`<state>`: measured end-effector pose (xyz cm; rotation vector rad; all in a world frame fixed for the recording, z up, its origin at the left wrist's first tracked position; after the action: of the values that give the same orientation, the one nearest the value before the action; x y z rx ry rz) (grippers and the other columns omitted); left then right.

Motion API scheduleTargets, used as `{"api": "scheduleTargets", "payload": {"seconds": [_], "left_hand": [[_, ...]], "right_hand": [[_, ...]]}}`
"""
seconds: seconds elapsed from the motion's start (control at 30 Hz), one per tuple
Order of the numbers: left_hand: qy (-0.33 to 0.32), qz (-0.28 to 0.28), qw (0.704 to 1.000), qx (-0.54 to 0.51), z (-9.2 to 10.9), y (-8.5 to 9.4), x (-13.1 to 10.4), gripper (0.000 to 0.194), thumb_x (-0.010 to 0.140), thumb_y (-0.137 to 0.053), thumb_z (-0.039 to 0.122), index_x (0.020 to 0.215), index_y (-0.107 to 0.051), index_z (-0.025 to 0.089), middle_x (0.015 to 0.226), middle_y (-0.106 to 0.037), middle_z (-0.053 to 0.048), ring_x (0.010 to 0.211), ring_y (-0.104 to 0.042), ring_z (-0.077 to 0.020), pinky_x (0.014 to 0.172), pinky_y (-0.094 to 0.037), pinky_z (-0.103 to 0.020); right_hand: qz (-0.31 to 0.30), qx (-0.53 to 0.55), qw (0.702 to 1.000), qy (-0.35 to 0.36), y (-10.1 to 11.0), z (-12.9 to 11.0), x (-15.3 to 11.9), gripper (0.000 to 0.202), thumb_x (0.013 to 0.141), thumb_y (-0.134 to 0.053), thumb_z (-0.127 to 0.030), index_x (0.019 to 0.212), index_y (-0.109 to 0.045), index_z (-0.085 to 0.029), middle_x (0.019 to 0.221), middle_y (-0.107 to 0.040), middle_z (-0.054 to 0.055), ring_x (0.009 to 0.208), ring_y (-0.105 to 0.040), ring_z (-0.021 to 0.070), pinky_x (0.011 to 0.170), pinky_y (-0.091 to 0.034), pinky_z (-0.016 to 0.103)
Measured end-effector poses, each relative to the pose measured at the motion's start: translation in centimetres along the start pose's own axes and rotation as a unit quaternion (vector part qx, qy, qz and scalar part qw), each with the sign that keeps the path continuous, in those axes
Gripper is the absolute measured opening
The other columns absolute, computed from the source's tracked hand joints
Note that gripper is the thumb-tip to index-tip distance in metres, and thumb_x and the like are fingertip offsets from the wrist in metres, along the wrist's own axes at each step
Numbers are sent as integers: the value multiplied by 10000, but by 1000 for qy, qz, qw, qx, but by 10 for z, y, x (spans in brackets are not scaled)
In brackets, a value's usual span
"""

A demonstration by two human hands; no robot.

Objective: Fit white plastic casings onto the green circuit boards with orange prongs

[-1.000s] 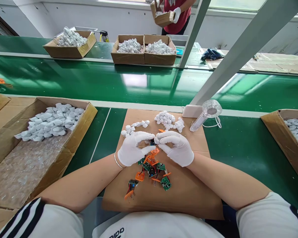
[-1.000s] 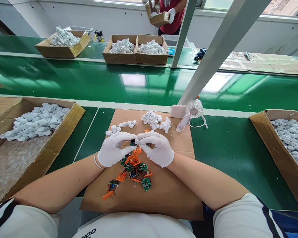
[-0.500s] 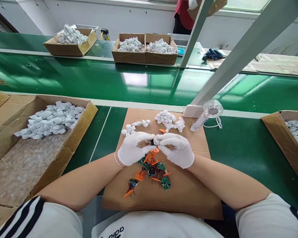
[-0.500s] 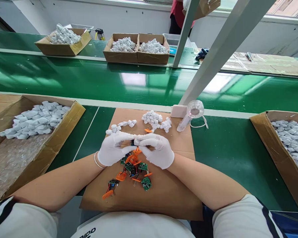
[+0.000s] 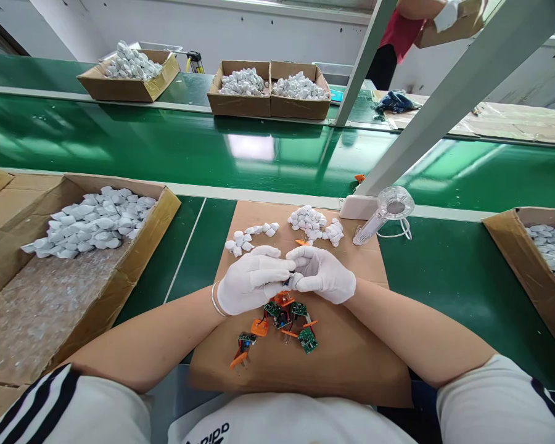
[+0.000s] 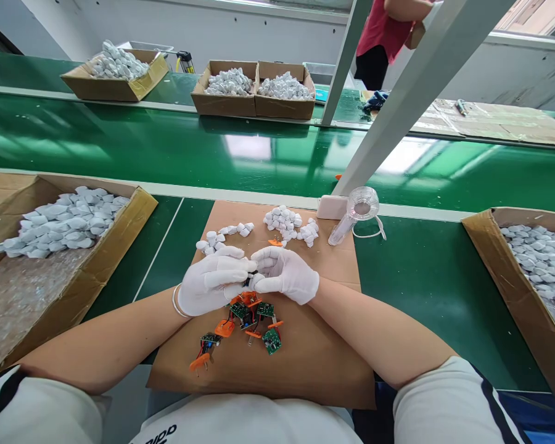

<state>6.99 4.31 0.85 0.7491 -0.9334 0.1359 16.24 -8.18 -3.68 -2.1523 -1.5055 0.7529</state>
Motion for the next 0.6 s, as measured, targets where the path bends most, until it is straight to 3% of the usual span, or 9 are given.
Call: {"api": "scheduleTargets", "payload": {"seconds": [0.3, 0.5, 0.6], "left_hand": [[-1, -2, 998, -66, 2, -1, 1, 253, 845, -643, 229, 1088, -571, 228, 889, -746, -59, 802, -698, -155, 809, -571, -348], [13, 3, 998, -59, 4, -5, -3, 410, 793, -706, 250, 1156, -516, 244, 948, -734, -56, 897, -693, -164, 894, -534, -382], [24, -31, 999, -9, 7, -8, 0, 507, 777, -716, 312, 1212, -463, 247, 1046, -715, -77, 1003, -668, -196, 913, -480, -413]], "right_hand": [[-8, -39, 998, -55, -5, -2, -6, 512, 517, -888, -179, 929, -583, -158, 788, -710, 13, 699, -672, 136, 736, -567, 323], [-56, -29, 998, -15, -12, -4, -4, 564, 580, -862, -231, 1046, -550, -172, 766, -677, -15, 656, -626, 105, 692, -532, 285], [-52, -51, 997, 9, -12, -7, -4, 550, 590, -849, -215, 1050, -552, -170, 686, -632, -44, 610, -589, 95, 653, -514, 268]]}}
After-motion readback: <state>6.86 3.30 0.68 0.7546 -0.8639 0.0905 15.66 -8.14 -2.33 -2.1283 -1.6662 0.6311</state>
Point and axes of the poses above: each hand's wrist, its own x-axis towards the middle knuckle, its own y-axis out of the back of the hand, z = x × y, the point moved 4 cm from there along x, towards the middle knuckle
